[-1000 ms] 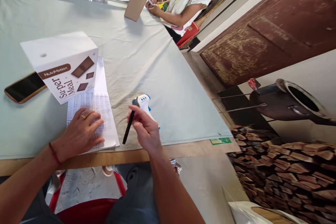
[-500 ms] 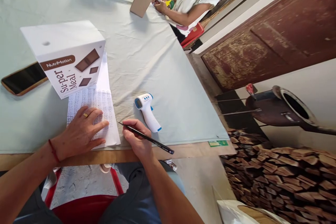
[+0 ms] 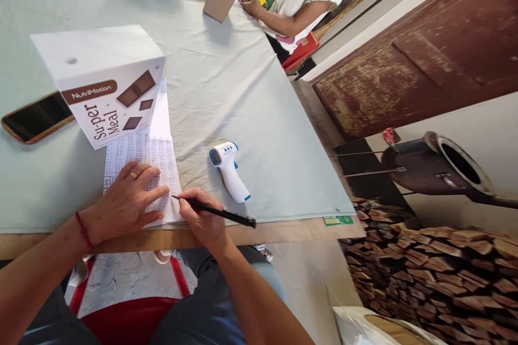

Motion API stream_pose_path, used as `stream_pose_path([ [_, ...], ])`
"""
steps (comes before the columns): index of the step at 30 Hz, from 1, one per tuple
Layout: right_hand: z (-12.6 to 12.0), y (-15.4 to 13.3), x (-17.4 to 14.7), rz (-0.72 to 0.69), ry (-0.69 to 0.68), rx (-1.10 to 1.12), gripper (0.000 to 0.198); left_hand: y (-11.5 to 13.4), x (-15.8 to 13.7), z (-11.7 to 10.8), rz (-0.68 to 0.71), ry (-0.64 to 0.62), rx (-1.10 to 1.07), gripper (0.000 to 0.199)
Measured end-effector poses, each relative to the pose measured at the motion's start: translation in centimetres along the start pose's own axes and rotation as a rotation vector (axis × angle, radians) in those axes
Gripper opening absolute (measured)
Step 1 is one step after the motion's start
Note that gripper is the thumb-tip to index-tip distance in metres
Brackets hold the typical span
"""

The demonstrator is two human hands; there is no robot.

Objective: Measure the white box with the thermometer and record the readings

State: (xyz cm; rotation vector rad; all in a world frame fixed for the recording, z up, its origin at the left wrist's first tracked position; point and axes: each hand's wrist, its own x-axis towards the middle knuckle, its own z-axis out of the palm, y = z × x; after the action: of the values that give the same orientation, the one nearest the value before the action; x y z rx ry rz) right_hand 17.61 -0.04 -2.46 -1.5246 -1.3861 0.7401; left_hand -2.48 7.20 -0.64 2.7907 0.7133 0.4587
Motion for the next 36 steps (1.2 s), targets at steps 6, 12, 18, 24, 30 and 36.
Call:
stream_pose_path([
  [6, -0.07, 0.11, 0.04, -0.015, -0.002, -0.019, 0.008, 0.00, 0.01, -0.06, -0.003, -0.004, 0.004, 0.038],
  [12, -0.07, 0.02, 0.08, -0.039, -0.009, -0.039, 0.010, 0.00, 0.04, 0.00, -0.001, -0.008, 0.004, 0.037],
  [18, -0.11, 0.03, 0.06, -0.025, -0.020, -0.039, 0.010, -0.08, -0.06, 0.03, -0.006, -0.009, -0.006, 0.036],
  [24, -0.18, 0.26, 0.05, -0.045, 0.019, -0.049, 0.010, -0.09, -0.09, 0.10, 0.005, -0.005, 0.007, 0.037],
  [30, -0.05, 0.55, 0.05, -0.153, 0.039, -0.103, 0.011, -0.06, -0.07, 0.06, 0.008, 0.002, 0.006, 0.039],
  [36, 0.02, 0.57, 0.11, -0.221, 0.049, -0.127, 0.012, -0.02, 0.00, -0.02, 0.012, 0.015, 0.002, 0.036],
])
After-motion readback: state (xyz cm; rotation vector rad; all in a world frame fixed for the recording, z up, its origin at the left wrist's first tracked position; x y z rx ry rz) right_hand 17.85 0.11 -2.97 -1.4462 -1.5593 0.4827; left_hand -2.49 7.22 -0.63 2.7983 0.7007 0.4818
